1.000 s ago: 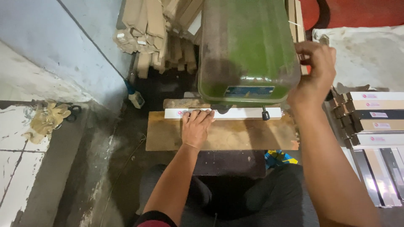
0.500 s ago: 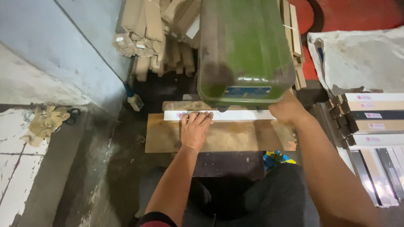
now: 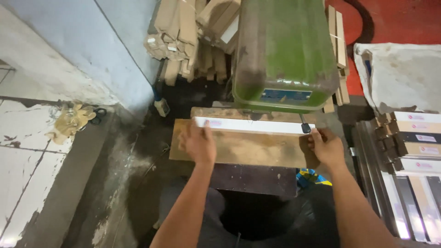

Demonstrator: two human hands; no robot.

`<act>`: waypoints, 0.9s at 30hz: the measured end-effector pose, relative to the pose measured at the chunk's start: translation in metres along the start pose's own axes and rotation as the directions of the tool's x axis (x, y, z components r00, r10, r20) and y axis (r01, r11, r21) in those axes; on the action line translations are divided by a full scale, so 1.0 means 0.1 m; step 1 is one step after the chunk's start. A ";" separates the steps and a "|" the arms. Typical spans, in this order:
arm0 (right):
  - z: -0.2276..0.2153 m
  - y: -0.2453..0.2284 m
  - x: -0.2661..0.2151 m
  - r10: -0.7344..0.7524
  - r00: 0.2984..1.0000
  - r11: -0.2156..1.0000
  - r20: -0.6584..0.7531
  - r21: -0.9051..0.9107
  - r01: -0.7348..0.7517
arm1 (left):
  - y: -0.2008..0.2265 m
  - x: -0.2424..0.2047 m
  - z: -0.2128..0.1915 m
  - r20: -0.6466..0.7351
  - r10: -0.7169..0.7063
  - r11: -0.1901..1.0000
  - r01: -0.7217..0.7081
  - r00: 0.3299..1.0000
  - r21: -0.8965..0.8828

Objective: Operating a punch machine to process long trim pieces and stacking them in organized piles.

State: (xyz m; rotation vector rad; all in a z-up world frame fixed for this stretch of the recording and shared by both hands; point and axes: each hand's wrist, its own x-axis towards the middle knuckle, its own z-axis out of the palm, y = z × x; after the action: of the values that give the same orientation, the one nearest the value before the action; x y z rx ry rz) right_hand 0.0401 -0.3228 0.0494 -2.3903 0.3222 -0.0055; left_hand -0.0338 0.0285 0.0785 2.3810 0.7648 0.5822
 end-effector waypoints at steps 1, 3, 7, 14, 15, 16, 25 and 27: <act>0.07 0.04 0.03 -0.024 0.999 1.000 -0.048 -0.005 0.023 | -0.12 0.07 0.02 0.000 -0.232 0.972 0.232 0.973 0.025; 0.10 0.03 -0.03 -0.003 0.999 1.000 -0.051 -0.005 0.003 | -0.47 0.19 0.27 0.010 -0.241 0.970 0.241 0.970 0.021; 0.12 0.10 0.03 0.014 0.998 0.998 -0.064 0.062 -0.010 | -0.63 0.31 0.38 0.047 -0.256 0.961 0.260 0.965 -0.096; -0.19 0.13 -0.11 0.091 0.994 0.993 -0.061 0.084 -0.086 | -0.45 0.12 0.34 0.105 -0.242 0.969 0.245 0.965 -0.015; -0.24 0.23 -0.03 0.074 0.996 0.994 -0.050 0.089 -0.070 | -0.36 0.08 0.30 0.164 -0.230 0.968 0.242 0.959 -0.060; -0.30 0.32 0.06 0.055 0.998 0.994 -0.043 0.096 -0.051 | -0.25 0.06 0.27 0.220 -0.211 0.965 0.238 0.953 -0.107; -0.27 1.12 0.46 -0.105 0.988 0.990 -0.110 -0.102 0.093 | 0.09 -0.04 0.41 0.265 -0.264 0.945 0.303 0.927 -0.120; -0.38 0.70 0.23 0.008 0.997 0.999 -0.082 -0.051 -0.012 | 0.05 -0.03 0.45 0.274 -0.248 0.956 0.281 0.929 -0.087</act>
State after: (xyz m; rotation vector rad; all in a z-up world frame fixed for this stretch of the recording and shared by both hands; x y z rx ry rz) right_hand 0.0431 -0.4036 0.0294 -2.4442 0.3766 -0.0913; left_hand -0.0094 0.0062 0.0469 2.1353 0.8834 0.1934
